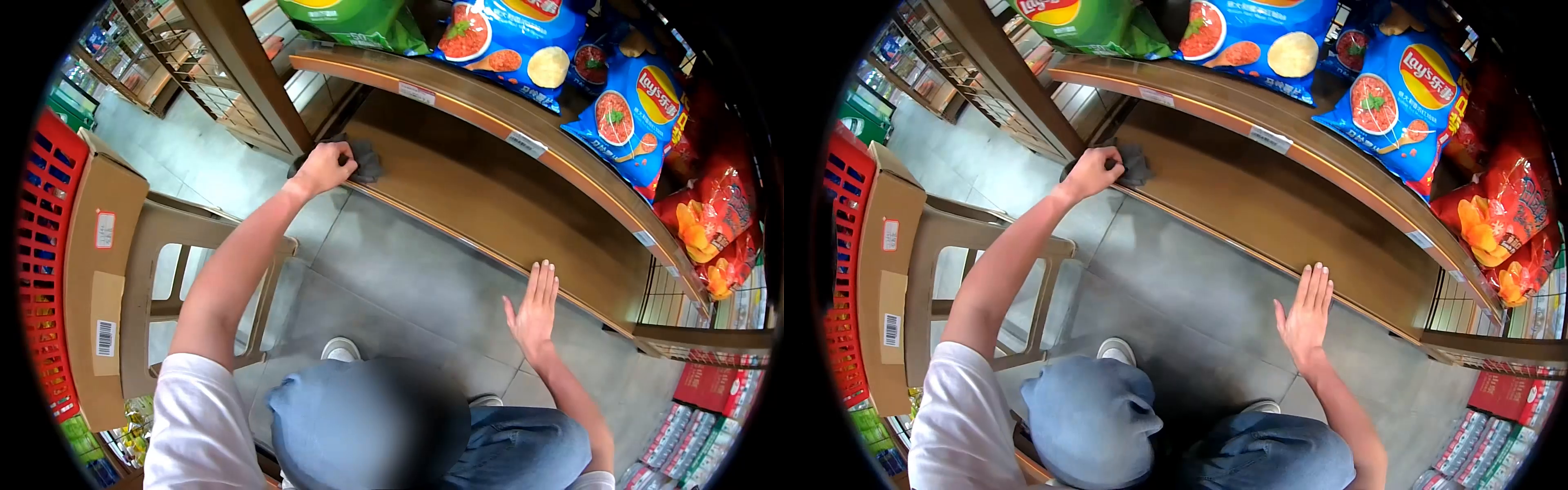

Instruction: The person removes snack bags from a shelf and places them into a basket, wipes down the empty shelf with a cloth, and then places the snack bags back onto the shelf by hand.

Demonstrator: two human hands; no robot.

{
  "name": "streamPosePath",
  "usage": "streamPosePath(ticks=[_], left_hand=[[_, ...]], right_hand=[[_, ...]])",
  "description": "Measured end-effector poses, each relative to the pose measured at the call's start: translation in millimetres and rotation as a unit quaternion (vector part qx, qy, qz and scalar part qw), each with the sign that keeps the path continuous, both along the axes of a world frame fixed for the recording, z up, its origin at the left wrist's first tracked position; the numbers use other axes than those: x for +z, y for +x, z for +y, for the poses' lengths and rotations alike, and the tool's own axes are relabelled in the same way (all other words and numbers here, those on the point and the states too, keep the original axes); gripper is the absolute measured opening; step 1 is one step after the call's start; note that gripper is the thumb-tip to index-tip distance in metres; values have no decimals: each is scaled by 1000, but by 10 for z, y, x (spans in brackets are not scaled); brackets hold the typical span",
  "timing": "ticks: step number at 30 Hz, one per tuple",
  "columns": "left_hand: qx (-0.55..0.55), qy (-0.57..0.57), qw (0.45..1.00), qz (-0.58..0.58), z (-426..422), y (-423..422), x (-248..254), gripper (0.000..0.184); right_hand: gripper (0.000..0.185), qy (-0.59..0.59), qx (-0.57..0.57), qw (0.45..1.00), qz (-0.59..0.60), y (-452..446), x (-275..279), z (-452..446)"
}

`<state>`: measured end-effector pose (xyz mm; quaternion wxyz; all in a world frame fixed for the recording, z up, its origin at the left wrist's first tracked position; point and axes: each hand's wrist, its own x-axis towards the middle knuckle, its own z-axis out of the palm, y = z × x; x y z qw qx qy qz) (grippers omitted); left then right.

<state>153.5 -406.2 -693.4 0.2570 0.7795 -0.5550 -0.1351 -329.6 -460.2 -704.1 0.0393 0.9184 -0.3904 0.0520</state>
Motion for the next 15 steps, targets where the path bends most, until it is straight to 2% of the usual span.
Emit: streamPosePath(ticks=[2,3,4,5,6,8,9,10,12,13,14,15], left_hand=[[-2,-11,998,-54,-80,81,-124,18],[-18,1,998,-64,-160,80,-129,17],[-25,-36,996,-82,-261,87,-145,18],[-10,-70,995,-66,-397,61,-20,17],[1,-111,992,-55,-519,20,160,17],[5,-157,987,-28,-597,-107,645,25],[29,-177,984,-2,-576,-175,844,28],[70,-175,982,20,-464,-247,1039,30],[133,-293,936,142,-113,-410,1189,32],[183,-395,892,124,51,-471,1062,31],[230,-490,834,105,223,-518,874,29],[283,-462,827,151,423,-556,622,27]], right_hand=[[91,37,-23,995,91,57,118,25],[91,34,-15,995,92,68,157,-13],[93,72,-7,986,148,41,198,-88],[95,110,-1,973,205,27,250,-150],[95,109,7,971,212,76,358,-206],[96,198,-4,941,276,304,682,-351],[91,188,27,953,235,437,803,-399],[91,195,34,950,242,610,921,-426],[77,215,80,958,171,1021,1097,-479],[77,217,83,956,178,1189,1117,-480],[68,243,96,956,136,1337,1114,-464],[59,270,107,952,93,1457,1089,-461]])
